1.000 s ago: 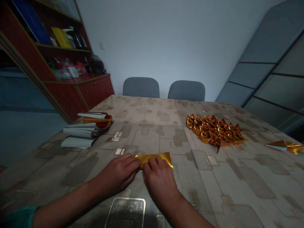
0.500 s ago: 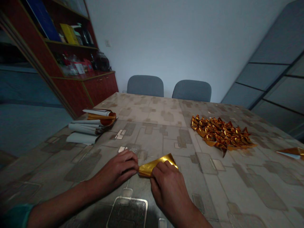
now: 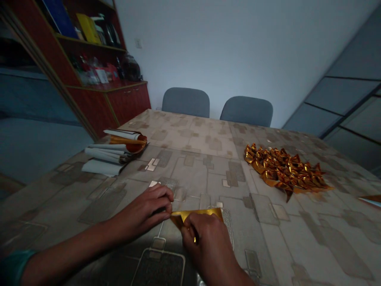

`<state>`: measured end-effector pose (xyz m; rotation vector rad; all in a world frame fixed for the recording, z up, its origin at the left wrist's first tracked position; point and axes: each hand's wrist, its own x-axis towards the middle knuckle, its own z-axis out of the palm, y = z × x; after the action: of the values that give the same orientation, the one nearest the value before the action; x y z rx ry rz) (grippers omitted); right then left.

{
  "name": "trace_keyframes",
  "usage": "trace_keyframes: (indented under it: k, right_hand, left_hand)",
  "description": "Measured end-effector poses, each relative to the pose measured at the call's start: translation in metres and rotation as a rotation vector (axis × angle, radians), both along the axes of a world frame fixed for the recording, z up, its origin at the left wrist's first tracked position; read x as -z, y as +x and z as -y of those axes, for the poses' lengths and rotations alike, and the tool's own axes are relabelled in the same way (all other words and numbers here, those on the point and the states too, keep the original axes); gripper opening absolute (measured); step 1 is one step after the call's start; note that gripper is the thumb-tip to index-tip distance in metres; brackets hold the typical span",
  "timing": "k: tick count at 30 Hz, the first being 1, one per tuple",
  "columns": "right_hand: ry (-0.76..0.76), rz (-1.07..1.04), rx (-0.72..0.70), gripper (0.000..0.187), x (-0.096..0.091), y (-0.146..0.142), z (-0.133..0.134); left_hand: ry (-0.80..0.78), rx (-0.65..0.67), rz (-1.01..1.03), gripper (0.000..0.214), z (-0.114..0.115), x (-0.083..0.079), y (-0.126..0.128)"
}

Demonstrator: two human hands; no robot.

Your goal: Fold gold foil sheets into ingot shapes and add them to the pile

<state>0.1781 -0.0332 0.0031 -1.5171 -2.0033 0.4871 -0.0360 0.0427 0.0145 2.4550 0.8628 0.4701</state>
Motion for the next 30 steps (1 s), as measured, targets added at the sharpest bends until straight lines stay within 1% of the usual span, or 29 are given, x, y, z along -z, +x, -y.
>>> trace_keyframes:
  k: [2,7,13,16,23,30]
  right_hand:
    - [0.006,0.037,0.024,0.018,0.000,-0.003,0.001]
    - [0.030,0.130,0.076,0.024,0.002,-0.005,-0.004]
    - [0.076,0.182,0.120,0.022,0.008,-0.006,-0.007]
    - [0.104,0.201,0.115,0.021,0.010,-0.007,-0.007]
    - [0.170,0.252,0.099,0.019,0.016,-0.006,-0.008]
    - [0.214,0.292,0.083,0.028,0.013,-0.008,-0.007]
  left_hand:
    - [-0.005,0.008,-0.025,0.010,-0.001,0.001,0.000]
    - [0.016,0.007,-0.051,0.010,-0.001,0.003,0.002]
    - [-0.009,-0.004,-0.044,0.012,-0.003,0.002,0.002]
    - [-0.006,-0.002,-0.029,0.009,-0.005,0.003,0.002]
    - [-0.007,-0.026,-0.043,0.009,-0.005,0.006,0.005]
    - [0.006,-0.045,-0.030,0.010,-0.004,0.007,0.007]
